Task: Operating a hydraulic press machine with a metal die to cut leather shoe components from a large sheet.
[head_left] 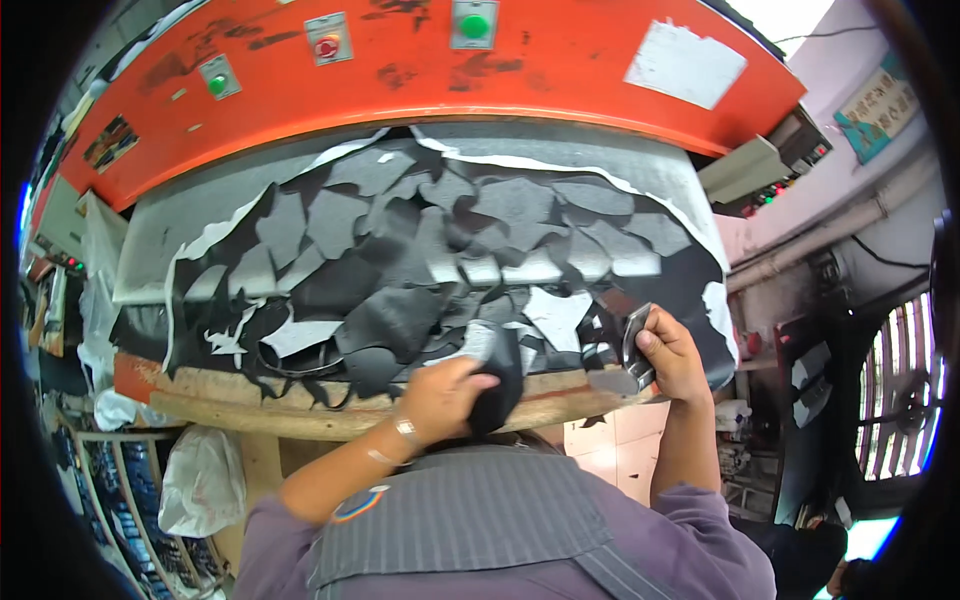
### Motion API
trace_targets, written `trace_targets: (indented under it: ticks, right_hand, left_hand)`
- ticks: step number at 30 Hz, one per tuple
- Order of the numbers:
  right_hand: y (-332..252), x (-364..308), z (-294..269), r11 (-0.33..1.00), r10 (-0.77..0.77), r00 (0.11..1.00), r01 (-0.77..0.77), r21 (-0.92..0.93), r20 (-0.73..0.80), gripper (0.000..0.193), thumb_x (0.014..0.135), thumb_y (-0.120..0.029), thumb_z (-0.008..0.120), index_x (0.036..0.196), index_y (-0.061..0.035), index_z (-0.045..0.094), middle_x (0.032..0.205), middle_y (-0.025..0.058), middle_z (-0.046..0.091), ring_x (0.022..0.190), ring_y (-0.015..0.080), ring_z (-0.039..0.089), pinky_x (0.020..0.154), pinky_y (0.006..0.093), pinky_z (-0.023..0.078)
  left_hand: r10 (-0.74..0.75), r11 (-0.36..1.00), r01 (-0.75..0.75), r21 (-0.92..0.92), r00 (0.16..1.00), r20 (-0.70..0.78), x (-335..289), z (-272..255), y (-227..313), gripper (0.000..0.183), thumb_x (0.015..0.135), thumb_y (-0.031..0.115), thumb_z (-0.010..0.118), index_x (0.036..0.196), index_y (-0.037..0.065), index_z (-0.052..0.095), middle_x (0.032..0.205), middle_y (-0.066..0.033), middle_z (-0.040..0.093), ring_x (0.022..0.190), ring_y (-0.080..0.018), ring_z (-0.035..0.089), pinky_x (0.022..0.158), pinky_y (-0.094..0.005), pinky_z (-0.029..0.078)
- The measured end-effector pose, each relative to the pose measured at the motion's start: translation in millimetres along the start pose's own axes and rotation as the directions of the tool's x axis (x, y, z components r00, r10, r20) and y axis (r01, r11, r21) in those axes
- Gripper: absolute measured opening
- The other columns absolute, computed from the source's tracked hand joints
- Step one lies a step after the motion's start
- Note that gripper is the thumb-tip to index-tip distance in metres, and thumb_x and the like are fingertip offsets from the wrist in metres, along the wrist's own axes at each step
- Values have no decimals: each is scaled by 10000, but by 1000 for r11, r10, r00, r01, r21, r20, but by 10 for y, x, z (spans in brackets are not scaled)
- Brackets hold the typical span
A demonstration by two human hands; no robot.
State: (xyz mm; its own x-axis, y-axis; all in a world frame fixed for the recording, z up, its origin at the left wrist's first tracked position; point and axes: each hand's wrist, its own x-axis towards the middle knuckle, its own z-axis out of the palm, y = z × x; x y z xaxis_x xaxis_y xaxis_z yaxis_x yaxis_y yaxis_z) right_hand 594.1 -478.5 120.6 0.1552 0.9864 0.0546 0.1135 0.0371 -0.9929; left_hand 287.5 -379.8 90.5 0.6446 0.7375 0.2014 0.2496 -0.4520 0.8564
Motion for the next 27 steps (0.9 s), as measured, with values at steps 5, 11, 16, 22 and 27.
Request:
trace_targets:
  ticks: [5,11,16,22,27]
  right_hand:
    - [-25,62,-305,749,-251,963,127,-650,-101,104,900,-73,542,836,-4,497,855,95,506,811,229,562,703,324,447]
    - [537,139,-121,140,-17,998,-59,-988,-62,127,848,-154,597,877,-41,549,932,113,554,910,313,577,729,418,472]
    - [322,45,418,316,-133,962,267,-910,236,640,706,-391,753,1178,-3,562,1245,170,526,1181,342,471,972,429,389]
    - [755,12,433,416,68,934,294,-861,352,491,832,-384,637,1193,-54,596,1259,147,574,1214,306,503,1009,392,395]
    - [704,-73,385,508,-46,964,249,-825,262,282,851,-275,634,1046,-73,659,1047,148,660,988,316,620,848,399,486]
  left_hand:
    - [-338,941,321,-110,917,-212,-496,-548,-424,195,861,175,669,879,-12,618,794,-90,636,713,-158,576,667,-293,468]
    - [-288,751,445,488,885,-365,-385,-799,-756,382,739,354,741,963,56,660,1318,-248,495,1214,-394,463,985,-469,355]
    - [-242,705,379,599,923,-300,-470,-584,-644,375,707,293,770,986,70,657,1182,-167,551,1117,-347,507,932,-490,353]
    - [76,897,87,433,935,-345,-823,-395,-363,327,732,25,699,1039,60,595,958,-143,553,895,-338,560,771,-384,472]
    - [-229,971,238,-21,903,-364,-886,-540,43,643,711,27,740,1306,52,499,892,-94,607,813,-196,587,768,-323,478]
